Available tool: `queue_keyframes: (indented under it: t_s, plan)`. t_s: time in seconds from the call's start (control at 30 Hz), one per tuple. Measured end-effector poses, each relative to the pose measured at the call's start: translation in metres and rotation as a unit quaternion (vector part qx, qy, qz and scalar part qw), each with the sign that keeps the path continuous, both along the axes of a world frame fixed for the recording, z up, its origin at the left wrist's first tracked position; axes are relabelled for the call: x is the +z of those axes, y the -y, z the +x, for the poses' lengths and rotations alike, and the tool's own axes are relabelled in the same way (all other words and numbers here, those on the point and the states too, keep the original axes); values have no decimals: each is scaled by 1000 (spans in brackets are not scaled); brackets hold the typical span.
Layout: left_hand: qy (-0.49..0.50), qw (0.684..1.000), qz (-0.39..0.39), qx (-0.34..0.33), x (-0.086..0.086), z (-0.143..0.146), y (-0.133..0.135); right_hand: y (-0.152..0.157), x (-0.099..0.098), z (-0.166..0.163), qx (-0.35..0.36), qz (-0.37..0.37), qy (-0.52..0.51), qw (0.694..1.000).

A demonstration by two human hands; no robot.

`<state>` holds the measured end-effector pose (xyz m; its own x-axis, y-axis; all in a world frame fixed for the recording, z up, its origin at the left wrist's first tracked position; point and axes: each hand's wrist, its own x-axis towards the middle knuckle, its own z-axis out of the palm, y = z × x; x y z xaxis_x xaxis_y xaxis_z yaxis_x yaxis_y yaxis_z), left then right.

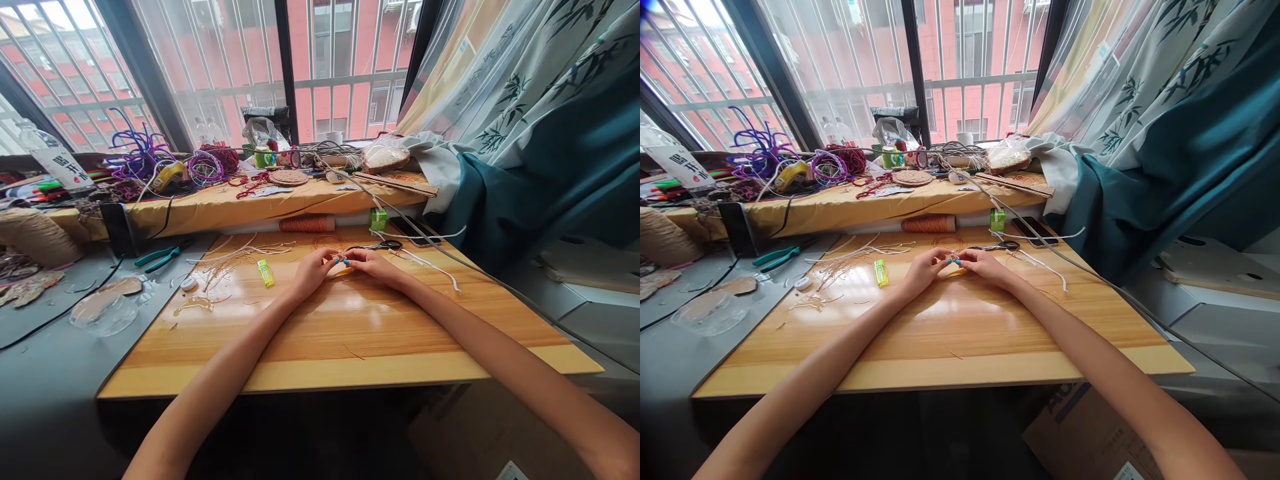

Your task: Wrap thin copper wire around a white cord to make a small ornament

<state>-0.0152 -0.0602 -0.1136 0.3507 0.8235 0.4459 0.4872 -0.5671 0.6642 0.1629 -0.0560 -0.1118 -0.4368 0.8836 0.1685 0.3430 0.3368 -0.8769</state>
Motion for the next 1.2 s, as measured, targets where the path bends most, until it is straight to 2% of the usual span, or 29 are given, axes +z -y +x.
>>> queue_keyframes:
  t_s: [0.43,0.6,0.8,1.2]
  plan:
    - [-88,995,29,21,4,3,6,5,3,-3,-38,-15,-40,998]
    - [-106,993,39,35,2,2,5,5,5,-4,-28,-16,-11,999]
    - [-141,988,48,34,4,4,7,4,2,-4,-3,22,47,999]
    - [-186,978,89,37,0,4,9,3,1,-3,0,39,71,997]
